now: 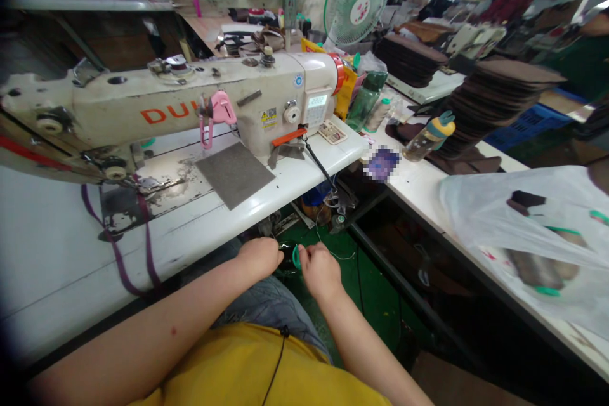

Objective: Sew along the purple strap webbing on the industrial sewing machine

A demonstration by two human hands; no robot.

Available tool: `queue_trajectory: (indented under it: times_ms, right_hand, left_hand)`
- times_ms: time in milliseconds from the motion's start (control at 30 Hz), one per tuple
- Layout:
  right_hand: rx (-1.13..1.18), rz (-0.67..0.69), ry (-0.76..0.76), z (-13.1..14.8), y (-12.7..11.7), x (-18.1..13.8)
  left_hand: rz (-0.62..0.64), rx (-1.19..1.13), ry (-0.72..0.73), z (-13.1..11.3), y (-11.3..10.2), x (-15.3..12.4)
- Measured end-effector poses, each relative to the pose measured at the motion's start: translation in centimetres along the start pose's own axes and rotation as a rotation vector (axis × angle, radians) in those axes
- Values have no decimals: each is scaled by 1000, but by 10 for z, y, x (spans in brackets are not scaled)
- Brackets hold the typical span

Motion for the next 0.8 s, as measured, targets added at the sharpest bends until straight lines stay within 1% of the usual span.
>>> queue_trajectory:
  times_ms: [100, 233, 367, 467, 567, 667, 800]
  right_hand:
    - [-8, 29, -14, -2, -3, -2]
    - [-11, 79, -40, -2, 7, -2]
    - [-20, 56, -35, 2, 15, 1]
    - [-27, 24, -22, 3, 13, 2]
    - [-30, 9, -17, 1, 6, 0]
    - [-29, 31, -26, -2, 3, -3]
    - [-30, 62, -40, -4, 8, -4]
  left_hand:
    - [-4, -1, 4, -1, 1, 0]
    - [-6, 1, 7, -3, 0, 1]
    - [-15, 4, 14, -3, -1, 1]
    - [-15, 4, 13, -1, 1, 1]
    - [-10, 1, 15, -1, 2, 2]
    - [-7, -5, 17, -2, 3, 3]
    - [-12, -12, 19, -4, 2, 4]
Point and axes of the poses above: each hand's wrist, its own x-axis towards the middle knuckle, its own y-axis out of the palm, z = x × y, the point moved 10 cm from there along x, towards the middle knuckle, and after that the axes turned 2 degrees about x, right-handed, at the moved point
